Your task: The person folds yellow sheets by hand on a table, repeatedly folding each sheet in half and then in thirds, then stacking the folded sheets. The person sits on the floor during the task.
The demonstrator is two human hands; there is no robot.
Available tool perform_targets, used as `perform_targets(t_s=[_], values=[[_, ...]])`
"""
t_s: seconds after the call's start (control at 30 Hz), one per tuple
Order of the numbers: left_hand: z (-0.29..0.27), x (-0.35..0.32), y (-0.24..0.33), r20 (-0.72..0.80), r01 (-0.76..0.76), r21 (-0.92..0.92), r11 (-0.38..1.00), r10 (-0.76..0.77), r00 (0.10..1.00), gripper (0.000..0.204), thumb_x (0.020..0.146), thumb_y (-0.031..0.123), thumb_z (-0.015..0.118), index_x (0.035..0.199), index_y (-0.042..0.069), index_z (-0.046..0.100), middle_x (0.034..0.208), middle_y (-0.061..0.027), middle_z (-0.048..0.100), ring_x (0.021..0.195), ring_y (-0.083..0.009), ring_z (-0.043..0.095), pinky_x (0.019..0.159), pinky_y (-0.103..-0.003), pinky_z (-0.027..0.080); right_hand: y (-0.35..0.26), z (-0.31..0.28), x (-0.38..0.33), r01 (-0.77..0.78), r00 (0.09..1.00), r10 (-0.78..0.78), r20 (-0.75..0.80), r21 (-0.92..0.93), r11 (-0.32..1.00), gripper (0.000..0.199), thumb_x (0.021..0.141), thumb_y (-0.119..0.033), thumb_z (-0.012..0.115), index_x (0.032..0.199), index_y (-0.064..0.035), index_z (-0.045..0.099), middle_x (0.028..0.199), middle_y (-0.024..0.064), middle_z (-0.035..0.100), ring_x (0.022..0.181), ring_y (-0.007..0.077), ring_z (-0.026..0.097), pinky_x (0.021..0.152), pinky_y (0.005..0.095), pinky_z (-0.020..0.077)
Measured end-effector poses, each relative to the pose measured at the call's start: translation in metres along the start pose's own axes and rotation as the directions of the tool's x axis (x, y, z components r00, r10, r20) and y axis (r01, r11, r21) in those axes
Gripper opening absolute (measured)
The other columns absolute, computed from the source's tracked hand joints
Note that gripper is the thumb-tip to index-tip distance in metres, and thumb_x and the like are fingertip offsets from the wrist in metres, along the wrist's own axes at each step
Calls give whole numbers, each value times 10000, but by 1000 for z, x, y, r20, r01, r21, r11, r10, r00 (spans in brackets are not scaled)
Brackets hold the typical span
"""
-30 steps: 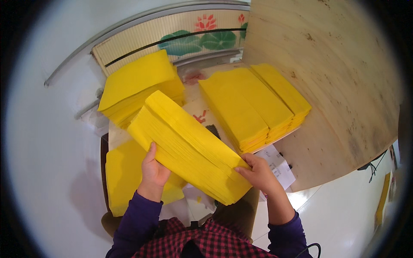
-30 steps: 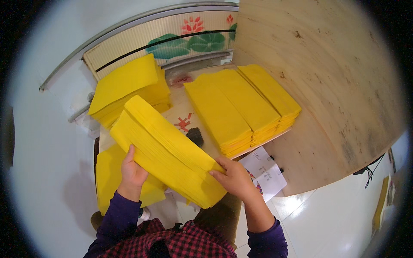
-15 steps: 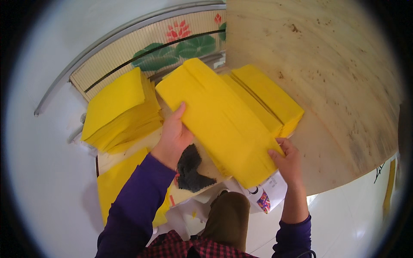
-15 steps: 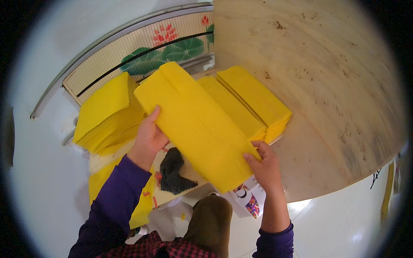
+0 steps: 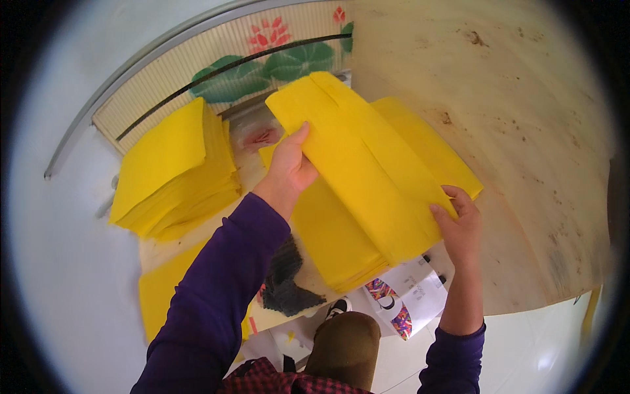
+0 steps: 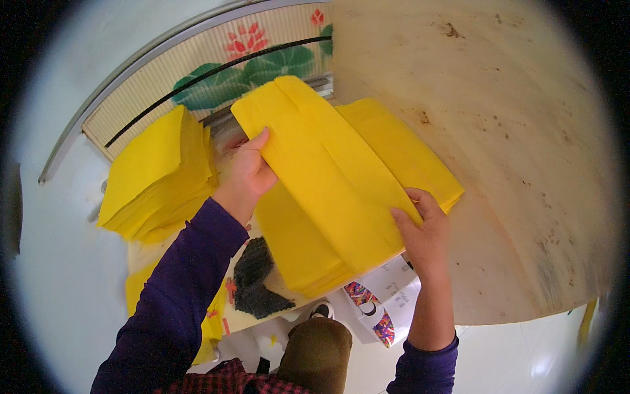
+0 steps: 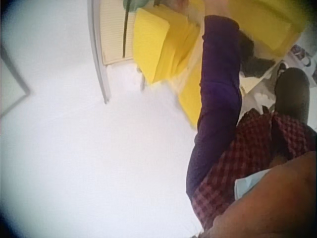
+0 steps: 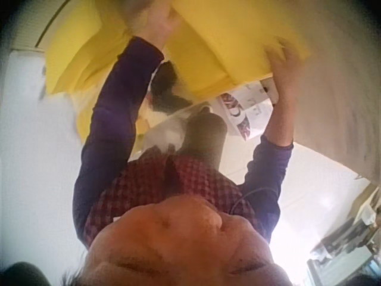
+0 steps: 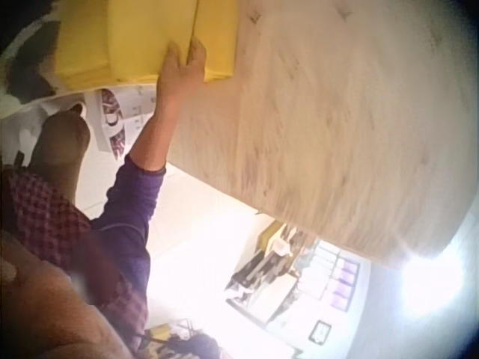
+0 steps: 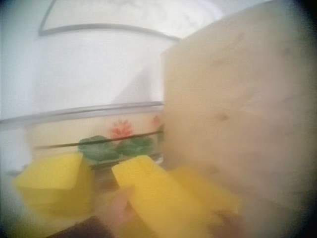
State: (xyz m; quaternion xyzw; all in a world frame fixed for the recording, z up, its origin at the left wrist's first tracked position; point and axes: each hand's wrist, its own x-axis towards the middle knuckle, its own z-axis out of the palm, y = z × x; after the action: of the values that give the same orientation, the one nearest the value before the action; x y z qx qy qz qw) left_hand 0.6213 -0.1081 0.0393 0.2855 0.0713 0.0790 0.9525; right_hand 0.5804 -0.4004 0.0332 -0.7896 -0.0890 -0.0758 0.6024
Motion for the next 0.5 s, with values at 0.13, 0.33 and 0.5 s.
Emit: perform_targets(t_s=[0.13,0.33,0.5], values=[[4,-54,35,47,-99,-17,995,100,994,362,986,187,484,1320,49,464,1349,-107,512,1220,-292,500,1061,-456,377,-27,11,-23,148,989,-148,1,-19,989,290,825,28,650,1108,17,588,1040,84,649,977,166,619,856,270,485],[-39,-190,110,-18,-311,13,950,311,950,399,976,189,495,1348,54,443,1391,-112,481,1269,-305,459,1094,-477,324,-80,48,-87,166,965,-197,170,185,969,283,827,55,641,1101,-2,596,1041,71,639,1001,149,601,878,260,465],[-109,-318,155,-133,-401,-52,914,392,910,414,984,184,478,1371,54,412,1417,-125,449,1300,-318,419,1103,-483,312,-96,121,-135,212,832,-312,459,258,943,268,832,23,661,1092,6,596,1042,62,635,995,114,590,851,241,461]])
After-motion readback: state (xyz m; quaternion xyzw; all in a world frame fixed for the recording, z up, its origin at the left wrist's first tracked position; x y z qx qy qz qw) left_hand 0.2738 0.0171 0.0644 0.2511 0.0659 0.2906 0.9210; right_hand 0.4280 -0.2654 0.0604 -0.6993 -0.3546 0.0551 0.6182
